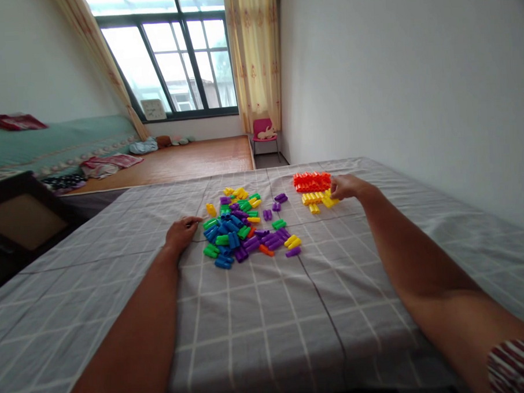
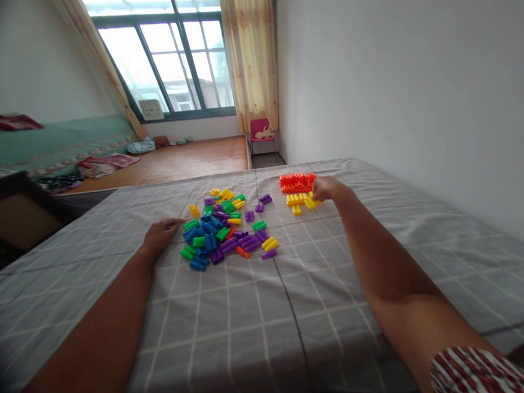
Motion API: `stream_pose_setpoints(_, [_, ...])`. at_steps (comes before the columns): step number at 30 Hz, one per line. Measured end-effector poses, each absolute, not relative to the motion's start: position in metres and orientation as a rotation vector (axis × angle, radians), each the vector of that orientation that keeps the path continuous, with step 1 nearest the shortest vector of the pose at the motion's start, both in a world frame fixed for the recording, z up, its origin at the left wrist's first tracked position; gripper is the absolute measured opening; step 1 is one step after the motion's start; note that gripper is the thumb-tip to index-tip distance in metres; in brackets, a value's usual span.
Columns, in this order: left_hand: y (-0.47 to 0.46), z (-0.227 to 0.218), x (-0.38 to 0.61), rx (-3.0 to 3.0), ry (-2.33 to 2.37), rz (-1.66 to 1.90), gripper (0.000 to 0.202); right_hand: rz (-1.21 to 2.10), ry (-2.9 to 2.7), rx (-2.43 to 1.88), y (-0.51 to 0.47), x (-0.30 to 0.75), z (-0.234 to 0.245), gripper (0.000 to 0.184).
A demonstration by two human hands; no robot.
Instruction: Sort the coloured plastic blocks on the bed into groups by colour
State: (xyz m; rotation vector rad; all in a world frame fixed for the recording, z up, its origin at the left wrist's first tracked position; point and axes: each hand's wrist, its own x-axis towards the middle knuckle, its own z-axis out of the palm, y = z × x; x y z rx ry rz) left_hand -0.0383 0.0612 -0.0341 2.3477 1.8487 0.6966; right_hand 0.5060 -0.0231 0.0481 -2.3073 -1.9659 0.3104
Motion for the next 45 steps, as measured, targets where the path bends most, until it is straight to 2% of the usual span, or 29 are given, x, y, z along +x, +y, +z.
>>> stream_pose_setpoints(4, [0.062, -0.035, -0.039, 2.339, 1.843, 0.71, 0.038, 0.575, -1.892, -2.345, -0.02, 0.494, 0.041, 0.01])
stream_pose_setpoints(14, [0.061, -0.035, -0.039, 2.354, 1.84, 0.685, 0.04, 0.73, -2.067, -2.362, -0.021, 0.499, 0.033, 0.026])
stream_pose_setpoints(19, [0.059, -0.034, -0.037, 2.326, 1.849, 0.723, 0.037, 0.616, -2.152, -2.315, -0.016, 0.497, 0.027, 0.025])
stream_pose_setpoints(23, [0.056, -0.031, -0.034, 2.294, 1.861, 0.714, 0.036, 0.514, -2.21, -2.355, -0.019, 0.483, 0.041, 0.015])
stream_pose_setpoints(25, [0.054, -0.029, -0.032, 2.298, 1.861, 0.703, 0.037, 0.304, -2.304, -2.129, -0.023, 0.458, 0.048, 0.011])
stream_pose_setpoints(27, [0.053, -0.028, -0.031, 2.31, 1.859, 0.694, 0.037, 0.13, -2.348, -1.746, -0.027, 0.421, 0.047, 0.015])
stream_pose_setpoints(30, [0.053, -0.028, -0.032, 2.321, 1.852, 0.686, 0.037, 0.1, -2.426, -1.268, -0.035, 0.36, 0.03, 0.026])
stream_pose_setpoints(33, [0.054, -0.029, -0.032, 2.325, 1.852, 0.695, 0.036, 0.078, -2.513, -1.051, -0.037, 0.321, 0.007, 0.027])
stream_pose_setpoints(35, [0.054, -0.029, -0.033, 2.323, 1.85, 0.698, 0.037, 0.175, -2.513, -1.006, -0.035, 0.315, -0.004, 0.025])
stream_pose_setpoints(38, [0.054, -0.029, -0.033, 2.322, 1.85, 0.692, 0.036, 0.513, -2.316, -1.045, -0.028, 0.329, -0.008, 0.022])
stream_pose_setpoints(42, [0.054, -0.029, -0.033, 2.32, 1.851, 0.712, 0.035, 1.024, -1.879, -1.177, -0.023, 0.356, 0.001, 0.031])
stream_pose_setpoints(45, [0.053, -0.029, -0.032, 2.316, 1.854, 0.726, 0.035, 1.153, -1.824, -1.369, -0.028, 0.365, 0.012, 0.029])
